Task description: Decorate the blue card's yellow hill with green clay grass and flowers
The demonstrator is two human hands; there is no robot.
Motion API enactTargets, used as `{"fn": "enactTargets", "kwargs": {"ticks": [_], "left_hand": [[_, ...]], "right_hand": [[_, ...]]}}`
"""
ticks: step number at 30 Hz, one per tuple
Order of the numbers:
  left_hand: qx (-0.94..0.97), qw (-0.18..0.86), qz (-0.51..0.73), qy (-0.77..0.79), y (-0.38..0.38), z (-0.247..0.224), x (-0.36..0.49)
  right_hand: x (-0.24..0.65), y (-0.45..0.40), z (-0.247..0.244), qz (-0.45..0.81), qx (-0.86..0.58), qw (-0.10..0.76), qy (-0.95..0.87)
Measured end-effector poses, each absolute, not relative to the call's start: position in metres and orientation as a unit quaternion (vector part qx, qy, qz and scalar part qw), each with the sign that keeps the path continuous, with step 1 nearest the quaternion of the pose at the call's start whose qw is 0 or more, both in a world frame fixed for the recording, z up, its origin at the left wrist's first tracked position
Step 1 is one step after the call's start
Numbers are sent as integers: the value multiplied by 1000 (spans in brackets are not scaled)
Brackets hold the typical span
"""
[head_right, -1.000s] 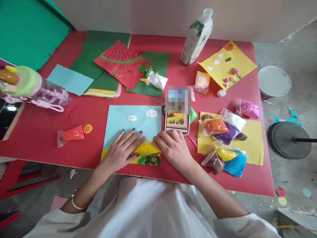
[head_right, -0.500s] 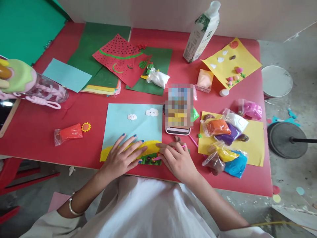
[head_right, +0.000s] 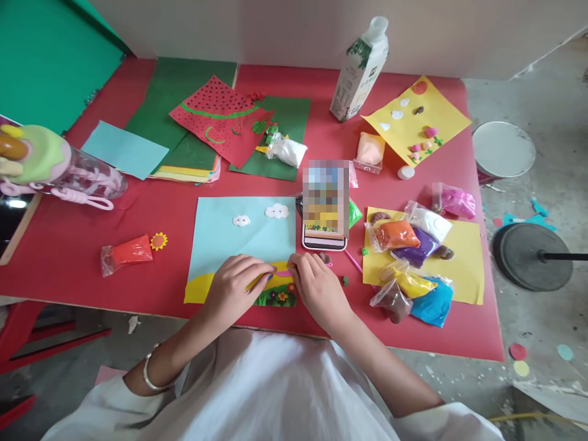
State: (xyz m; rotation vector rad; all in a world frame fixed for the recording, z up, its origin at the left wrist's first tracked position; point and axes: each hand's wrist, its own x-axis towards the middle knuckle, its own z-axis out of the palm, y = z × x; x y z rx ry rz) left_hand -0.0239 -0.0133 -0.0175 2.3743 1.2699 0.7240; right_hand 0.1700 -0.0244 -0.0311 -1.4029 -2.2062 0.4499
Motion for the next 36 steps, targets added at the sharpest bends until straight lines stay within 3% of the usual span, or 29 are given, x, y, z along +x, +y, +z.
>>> {"fn": "enactTargets", "kwargs": {"ticks": [11, 16, 19, 23, 27, 30, 36], "left_hand": [[801, 156, 281, 505, -26, -21, -26], [690, 321, 357, 541, -30, -11, -10], [666, 338, 426, 511, -31, -2, -4], [685, 239, 451, 519, -29, 15, -19], [815, 92, 227, 525, -23, 16, -37], [837, 96, 160, 514, -19, -2, -36], [823, 171, 231, 489, -17, -27, -26]], "right_hand": [[152, -25, -35, 193, -571, 321, -731], [136, -35, -14, 294, -563, 422, -647], [129, -43, -4, 309, -514, 437, -670], [142, -45, -4, 266, -476, 415, -728], [165, -40, -19, 253, -482, 347, -764], [173, -34, -32, 227, -487, 300, -788], [173, -23, -42, 233, -470, 273, -806]]}}
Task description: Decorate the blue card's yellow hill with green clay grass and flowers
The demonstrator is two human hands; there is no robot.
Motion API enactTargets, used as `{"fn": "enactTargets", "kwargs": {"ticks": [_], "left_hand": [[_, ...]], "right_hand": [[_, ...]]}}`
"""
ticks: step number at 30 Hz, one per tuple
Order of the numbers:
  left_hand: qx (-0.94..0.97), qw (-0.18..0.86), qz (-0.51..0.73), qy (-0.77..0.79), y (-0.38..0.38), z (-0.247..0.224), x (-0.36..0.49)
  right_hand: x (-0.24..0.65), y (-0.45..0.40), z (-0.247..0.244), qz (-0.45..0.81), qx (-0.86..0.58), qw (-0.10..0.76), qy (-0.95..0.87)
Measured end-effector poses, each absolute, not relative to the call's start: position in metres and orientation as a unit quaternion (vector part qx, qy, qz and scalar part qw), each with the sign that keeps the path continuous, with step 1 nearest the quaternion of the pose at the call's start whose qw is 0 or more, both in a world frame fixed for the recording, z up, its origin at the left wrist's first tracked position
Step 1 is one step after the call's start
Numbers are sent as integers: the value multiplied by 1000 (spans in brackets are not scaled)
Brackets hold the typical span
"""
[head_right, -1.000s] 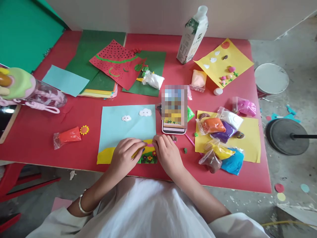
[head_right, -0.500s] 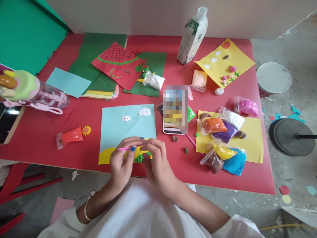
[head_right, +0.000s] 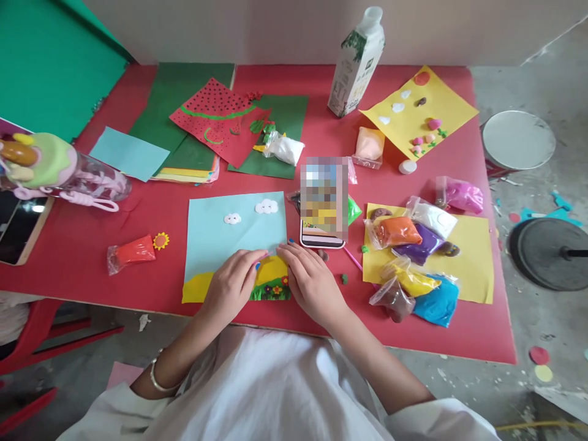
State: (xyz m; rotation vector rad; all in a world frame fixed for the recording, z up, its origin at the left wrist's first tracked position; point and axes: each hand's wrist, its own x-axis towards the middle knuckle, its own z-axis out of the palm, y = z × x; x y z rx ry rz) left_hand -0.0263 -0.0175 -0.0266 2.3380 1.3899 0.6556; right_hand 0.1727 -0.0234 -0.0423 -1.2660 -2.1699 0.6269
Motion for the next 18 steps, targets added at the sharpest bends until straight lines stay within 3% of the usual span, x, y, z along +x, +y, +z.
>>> {"fn": "enactTargets", "kwargs": {"ticks": [8, 18], "left_hand": [[865, 64, 157, 473, -17, -29, -33], [875, 116, 206, 422, -16, -38, -39]], "right_hand": [[173, -23, -44, 229, -472, 263, -810], [176, -23, -47, 168, -453, 196, -853]]}}
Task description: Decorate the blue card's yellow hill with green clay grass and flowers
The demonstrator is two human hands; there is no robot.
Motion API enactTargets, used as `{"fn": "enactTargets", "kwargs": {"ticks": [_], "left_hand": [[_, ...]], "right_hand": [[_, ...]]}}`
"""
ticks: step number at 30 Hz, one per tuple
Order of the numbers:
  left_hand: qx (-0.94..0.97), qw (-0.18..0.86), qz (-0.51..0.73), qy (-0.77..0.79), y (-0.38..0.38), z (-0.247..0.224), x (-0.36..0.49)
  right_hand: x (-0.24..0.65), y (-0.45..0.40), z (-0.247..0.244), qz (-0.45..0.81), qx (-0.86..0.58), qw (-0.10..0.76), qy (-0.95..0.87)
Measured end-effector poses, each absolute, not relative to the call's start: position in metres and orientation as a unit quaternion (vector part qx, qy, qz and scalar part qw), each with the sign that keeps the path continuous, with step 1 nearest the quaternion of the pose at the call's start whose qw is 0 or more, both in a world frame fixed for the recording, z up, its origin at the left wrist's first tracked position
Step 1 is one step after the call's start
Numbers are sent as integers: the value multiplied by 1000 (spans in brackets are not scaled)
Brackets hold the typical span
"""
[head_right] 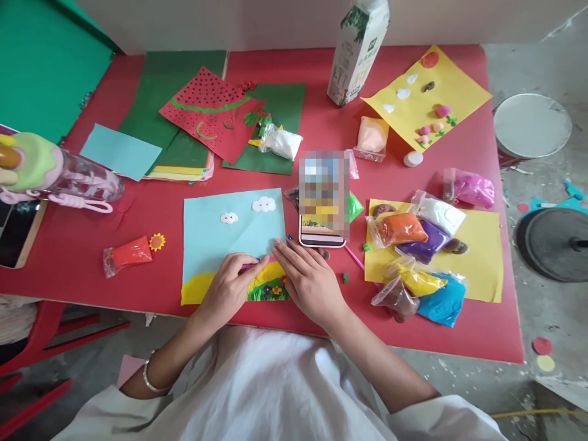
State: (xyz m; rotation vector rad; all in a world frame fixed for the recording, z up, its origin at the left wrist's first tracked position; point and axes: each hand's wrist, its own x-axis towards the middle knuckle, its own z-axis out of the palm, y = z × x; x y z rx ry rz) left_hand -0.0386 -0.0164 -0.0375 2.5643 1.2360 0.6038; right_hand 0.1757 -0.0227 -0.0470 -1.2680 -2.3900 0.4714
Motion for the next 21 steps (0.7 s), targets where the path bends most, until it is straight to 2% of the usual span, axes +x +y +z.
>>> {"fn": "enactTargets", "kwargs": {"ticks": [21], "left_hand": [[928, 36, 114, 352, -25, -33, -66]], "right_hand": [[177, -20, -44, 185, -472, 177, -844]]}}
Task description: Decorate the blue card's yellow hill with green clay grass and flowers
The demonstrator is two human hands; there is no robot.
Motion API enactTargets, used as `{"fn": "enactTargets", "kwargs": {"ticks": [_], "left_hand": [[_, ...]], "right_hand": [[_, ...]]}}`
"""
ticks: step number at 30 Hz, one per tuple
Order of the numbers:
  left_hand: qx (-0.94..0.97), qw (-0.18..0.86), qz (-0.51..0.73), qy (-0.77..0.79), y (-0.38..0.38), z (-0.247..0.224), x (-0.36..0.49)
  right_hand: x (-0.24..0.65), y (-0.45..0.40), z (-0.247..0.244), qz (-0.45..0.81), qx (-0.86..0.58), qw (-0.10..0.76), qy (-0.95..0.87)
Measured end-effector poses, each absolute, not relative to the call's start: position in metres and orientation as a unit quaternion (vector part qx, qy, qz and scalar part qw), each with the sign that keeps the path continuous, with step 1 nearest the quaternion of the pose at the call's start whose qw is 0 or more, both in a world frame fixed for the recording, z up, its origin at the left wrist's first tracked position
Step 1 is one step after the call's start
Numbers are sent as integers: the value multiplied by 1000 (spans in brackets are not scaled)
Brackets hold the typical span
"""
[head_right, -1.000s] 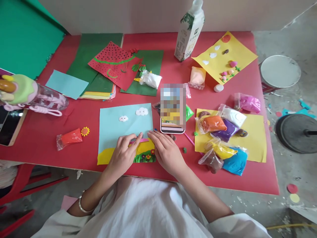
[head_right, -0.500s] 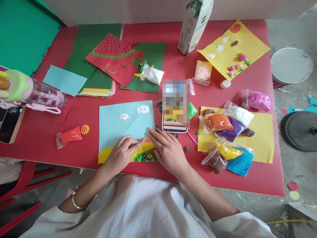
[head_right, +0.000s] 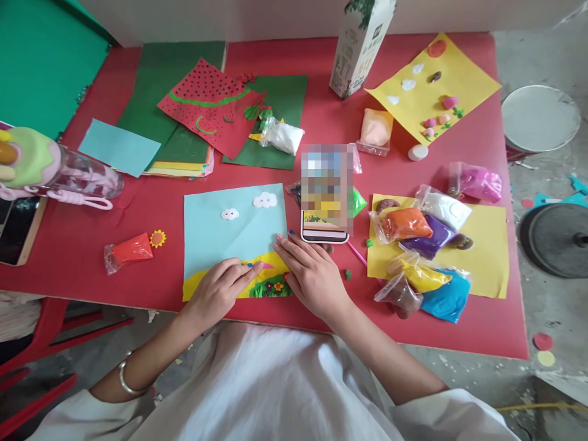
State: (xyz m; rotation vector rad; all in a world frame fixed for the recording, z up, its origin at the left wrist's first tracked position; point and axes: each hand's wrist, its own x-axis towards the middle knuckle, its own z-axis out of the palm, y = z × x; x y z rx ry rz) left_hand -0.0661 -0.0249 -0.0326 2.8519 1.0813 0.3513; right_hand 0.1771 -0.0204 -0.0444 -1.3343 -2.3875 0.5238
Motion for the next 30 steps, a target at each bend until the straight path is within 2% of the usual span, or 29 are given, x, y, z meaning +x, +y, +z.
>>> {"fn": "enactTargets", "kwargs": {"ticks": [19, 25, 30], "left_hand": [[944, 10, 105, 314, -25, -31, -86], [932, 41, 141, 331, -28, -29, -90], [886, 35, 213, 411, -31, -19, -75]], "right_hand": [[178, -19, -42, 193, -476, 173, -840], [180, -17, -39, 206, -474, 150, -842], [186, -14, -37, 246, -452, 148, -844]]}}
